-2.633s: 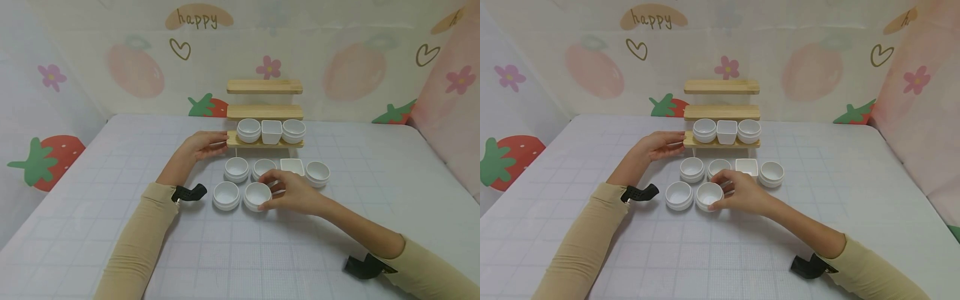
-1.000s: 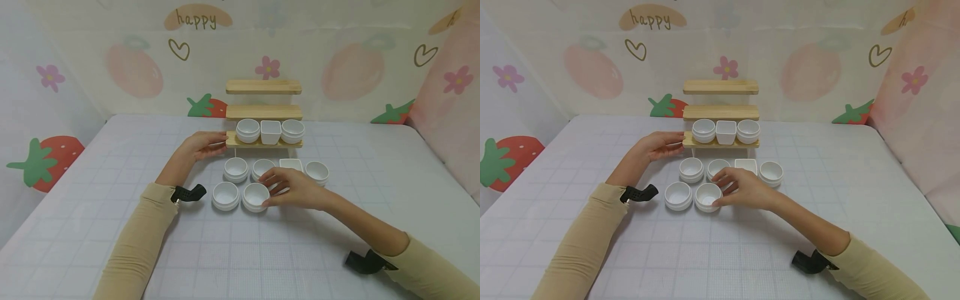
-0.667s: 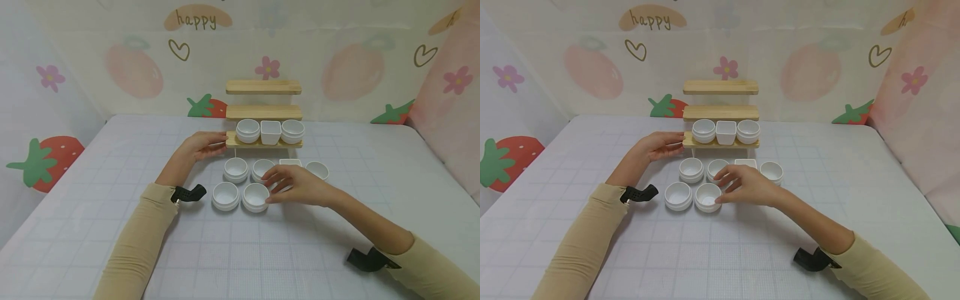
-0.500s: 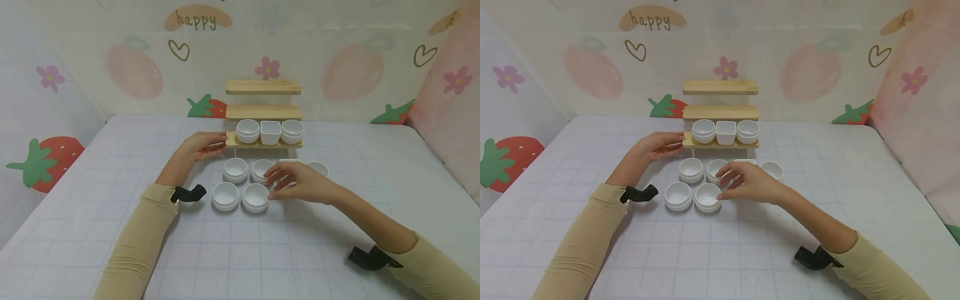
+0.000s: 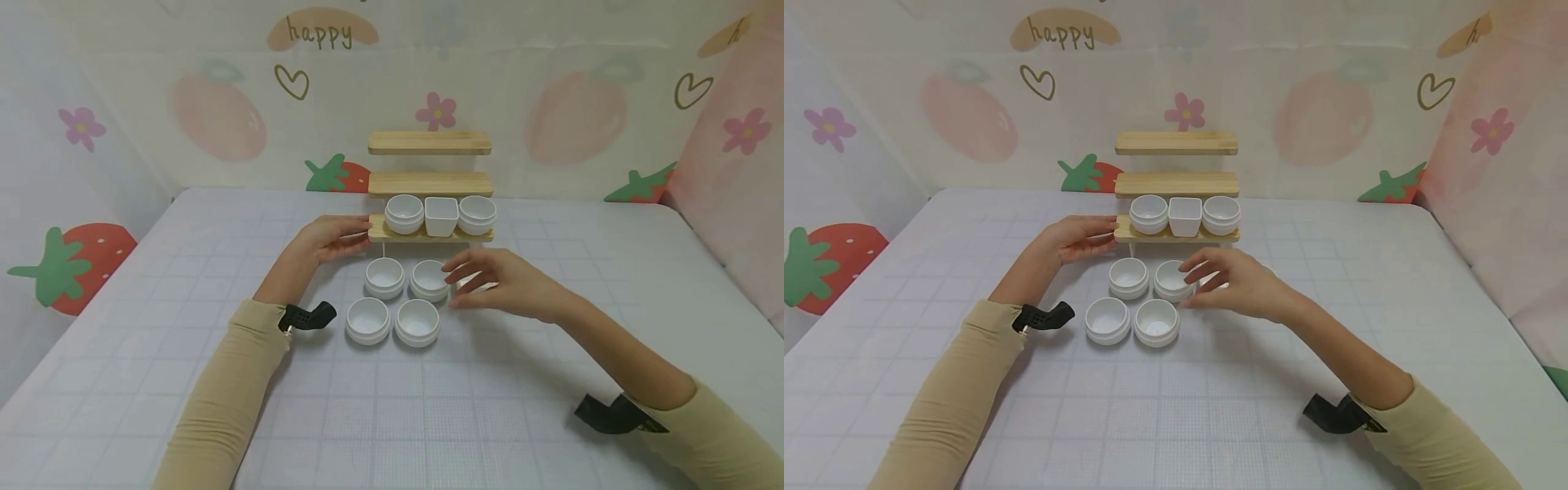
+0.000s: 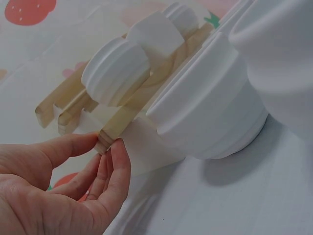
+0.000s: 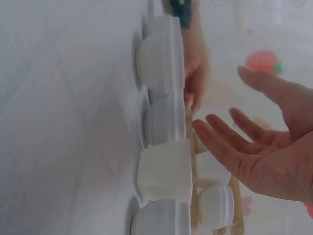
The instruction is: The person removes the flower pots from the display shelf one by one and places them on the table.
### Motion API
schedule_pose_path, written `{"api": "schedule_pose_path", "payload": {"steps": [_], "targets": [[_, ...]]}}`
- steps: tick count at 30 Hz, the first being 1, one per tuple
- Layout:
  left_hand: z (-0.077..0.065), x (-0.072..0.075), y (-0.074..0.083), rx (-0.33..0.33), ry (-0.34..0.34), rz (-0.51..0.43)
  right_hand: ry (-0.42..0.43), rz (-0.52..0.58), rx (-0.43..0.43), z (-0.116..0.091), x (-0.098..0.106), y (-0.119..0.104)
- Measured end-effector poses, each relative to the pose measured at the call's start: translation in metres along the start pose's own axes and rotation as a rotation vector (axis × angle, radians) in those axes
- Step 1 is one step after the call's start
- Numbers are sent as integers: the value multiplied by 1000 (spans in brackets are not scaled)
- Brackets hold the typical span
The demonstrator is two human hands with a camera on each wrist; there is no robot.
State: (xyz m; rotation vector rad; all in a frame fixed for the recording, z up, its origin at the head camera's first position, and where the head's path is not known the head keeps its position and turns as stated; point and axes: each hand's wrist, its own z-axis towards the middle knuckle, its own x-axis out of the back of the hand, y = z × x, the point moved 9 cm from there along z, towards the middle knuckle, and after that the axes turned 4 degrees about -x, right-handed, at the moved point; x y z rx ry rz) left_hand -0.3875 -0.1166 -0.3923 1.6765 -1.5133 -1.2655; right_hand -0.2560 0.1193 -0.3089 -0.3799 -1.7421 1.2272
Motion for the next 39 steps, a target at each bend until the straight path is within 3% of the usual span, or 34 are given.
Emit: {"api": "schedule_pose_path", "payload": {"steps": [21, 39], "targets": [[2, 0, 0, -8, -10, 0, 134, -19, -28, -3, 22, -4], [4, 1, -1, -2, -8, 3, 206, -21, 12, 8, 34, -11]]}}
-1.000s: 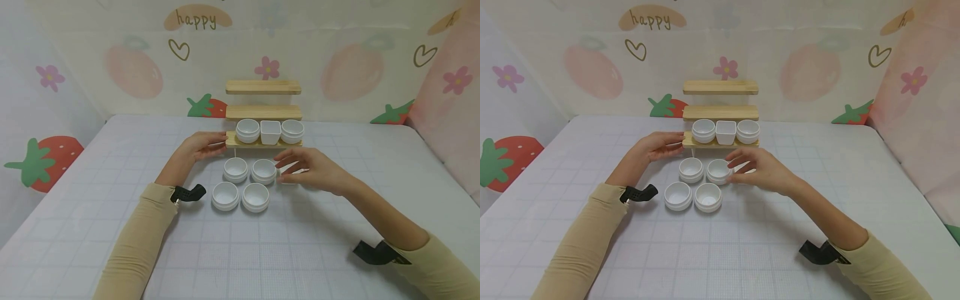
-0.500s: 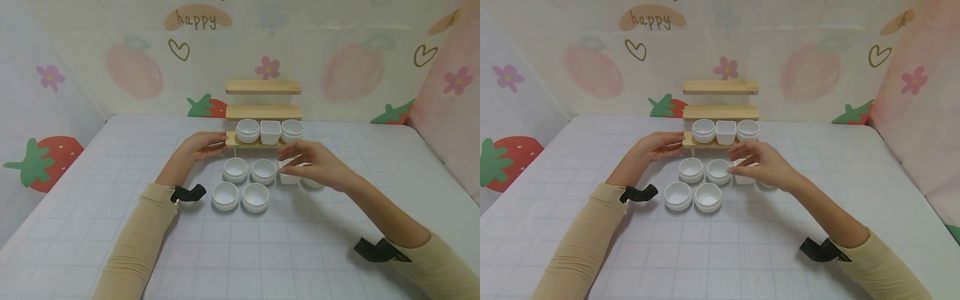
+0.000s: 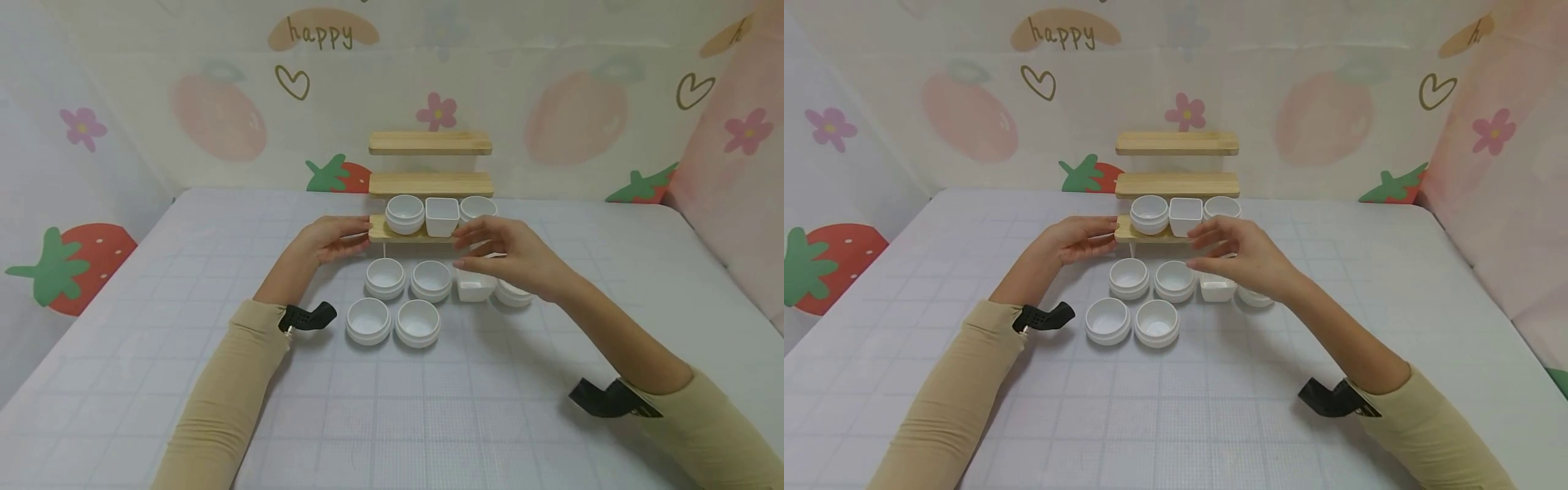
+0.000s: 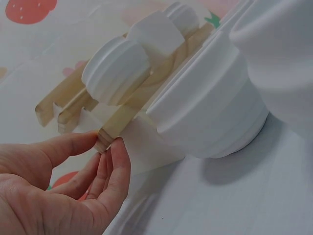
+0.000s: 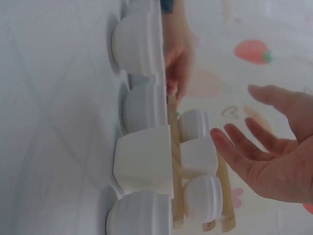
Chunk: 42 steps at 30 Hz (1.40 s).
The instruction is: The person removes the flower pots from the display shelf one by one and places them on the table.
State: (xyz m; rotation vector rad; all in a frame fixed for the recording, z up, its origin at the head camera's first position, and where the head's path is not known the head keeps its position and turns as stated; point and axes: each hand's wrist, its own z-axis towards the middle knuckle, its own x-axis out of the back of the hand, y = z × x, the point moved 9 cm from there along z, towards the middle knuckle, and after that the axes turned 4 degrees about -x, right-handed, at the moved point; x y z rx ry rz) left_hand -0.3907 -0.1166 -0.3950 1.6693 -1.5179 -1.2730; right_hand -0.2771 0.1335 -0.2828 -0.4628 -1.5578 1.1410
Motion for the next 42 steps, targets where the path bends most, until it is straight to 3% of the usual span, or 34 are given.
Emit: {"api": "schedule_pose_path", "payload": {"steps": [24, 42], "targets": [[-1, 1, 0, 2, 12, 5, 27, -48, -33, 30, 8, -16], [-2, 2, 0, 11, 22, 1, 45, -78, -21, 64, 12, -25]]}}
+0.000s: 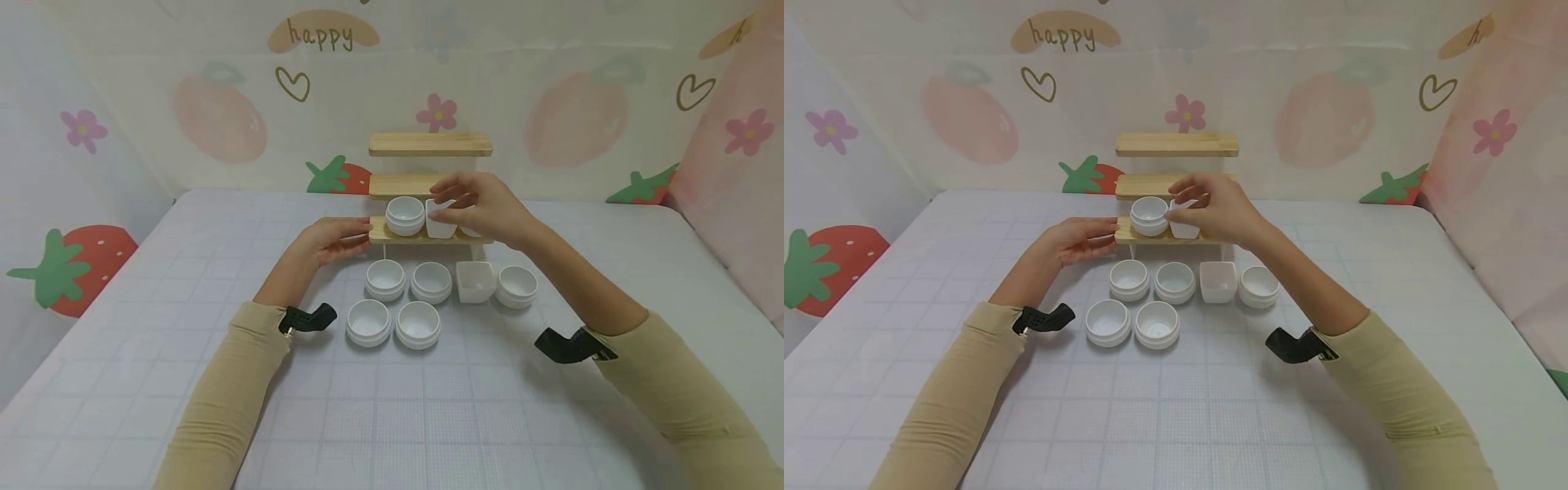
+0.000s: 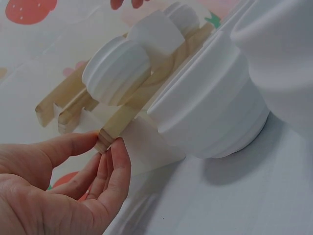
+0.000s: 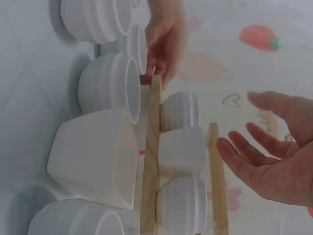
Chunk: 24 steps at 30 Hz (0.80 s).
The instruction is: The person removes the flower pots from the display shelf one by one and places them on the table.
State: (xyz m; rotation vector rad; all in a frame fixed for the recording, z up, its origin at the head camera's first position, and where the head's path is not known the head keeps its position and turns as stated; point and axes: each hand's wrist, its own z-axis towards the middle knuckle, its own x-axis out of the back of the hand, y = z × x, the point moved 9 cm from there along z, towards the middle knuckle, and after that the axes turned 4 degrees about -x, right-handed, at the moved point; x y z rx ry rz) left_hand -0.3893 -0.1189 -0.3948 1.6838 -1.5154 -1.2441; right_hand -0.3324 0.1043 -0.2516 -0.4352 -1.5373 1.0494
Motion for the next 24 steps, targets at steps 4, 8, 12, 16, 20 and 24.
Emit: {"api": "schedule_pose_path", "payload": {"steps": [4, 8, 12, 16, 20, 24], "targets": [[1, 0, 0, -1, -1, -3, 15, -20, -7, 8, 1, 2], [1, -1, 0, 0, -7, -9, 23, -31, -18, 13, 2, 3], [2, -1, 0, 5, -7, -18, 15, -34, -22, 19, 0, 4], [2, -1, 0, 5, -6, -15, -2, -36, -22, 24, -3, 6], [1, -1, 0, 0, -5, -6, -12, -44, -14, 27, -5, 7], [0, -1, 0, -2, -8, -11, -18, -61, -8, 31, -7, 8]]}}
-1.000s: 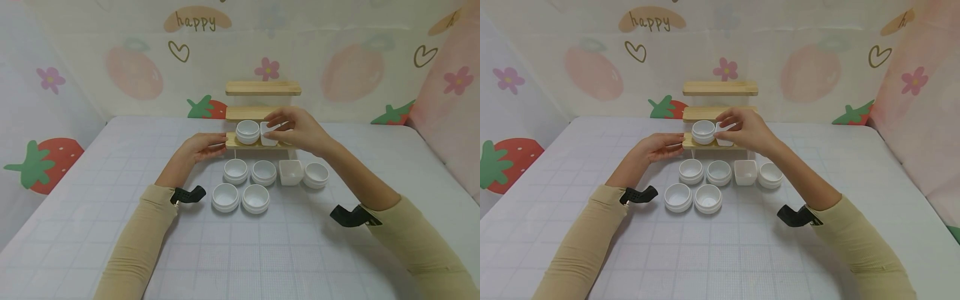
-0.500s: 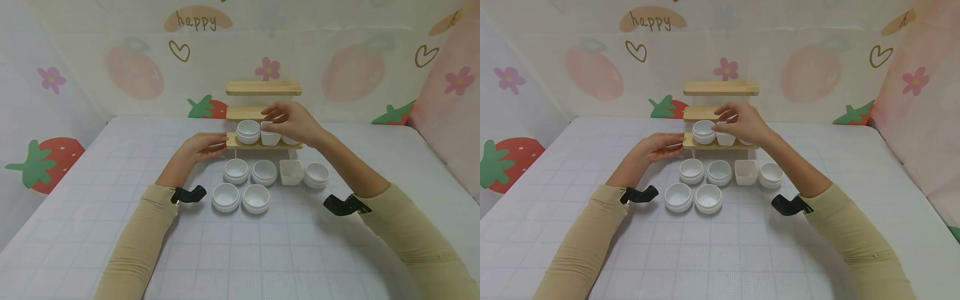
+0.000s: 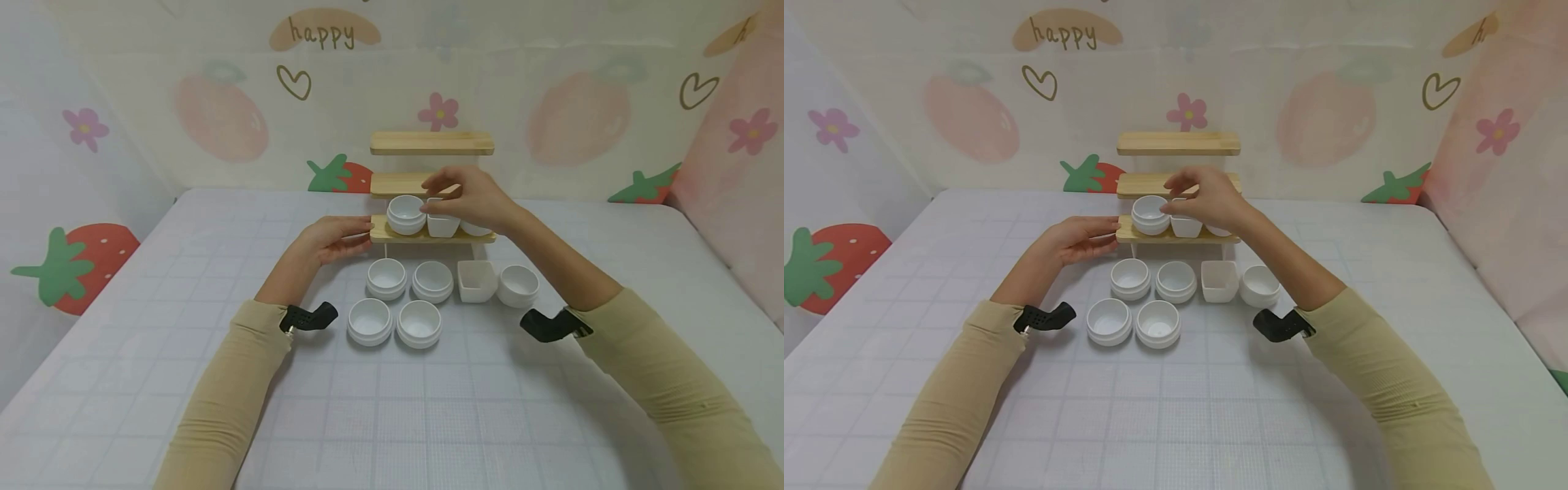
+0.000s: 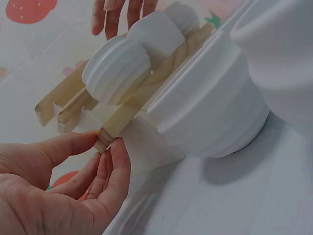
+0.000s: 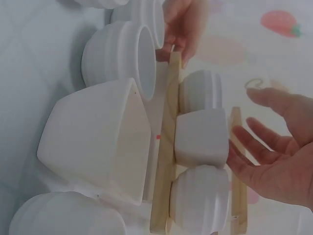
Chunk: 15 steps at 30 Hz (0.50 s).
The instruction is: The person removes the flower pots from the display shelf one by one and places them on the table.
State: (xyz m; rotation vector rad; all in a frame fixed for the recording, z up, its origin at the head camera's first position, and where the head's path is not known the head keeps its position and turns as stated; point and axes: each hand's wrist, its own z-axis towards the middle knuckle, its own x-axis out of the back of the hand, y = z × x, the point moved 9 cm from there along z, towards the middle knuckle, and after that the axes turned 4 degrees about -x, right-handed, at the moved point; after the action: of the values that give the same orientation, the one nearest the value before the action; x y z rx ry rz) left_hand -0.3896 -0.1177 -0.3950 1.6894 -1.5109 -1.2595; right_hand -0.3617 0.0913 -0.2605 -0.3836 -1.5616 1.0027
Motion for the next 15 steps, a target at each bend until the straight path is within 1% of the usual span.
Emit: {"api": "schedule_pose_path", "payload": {"steps": [10, 15], "targets": [[-2, 0, 1, -6, 2, 13, -27, 13, 10, 9, -7, 1], [-1, 0, 0, -2, 2, 8, -42, 0, -7, 14, -12, 2]]}}
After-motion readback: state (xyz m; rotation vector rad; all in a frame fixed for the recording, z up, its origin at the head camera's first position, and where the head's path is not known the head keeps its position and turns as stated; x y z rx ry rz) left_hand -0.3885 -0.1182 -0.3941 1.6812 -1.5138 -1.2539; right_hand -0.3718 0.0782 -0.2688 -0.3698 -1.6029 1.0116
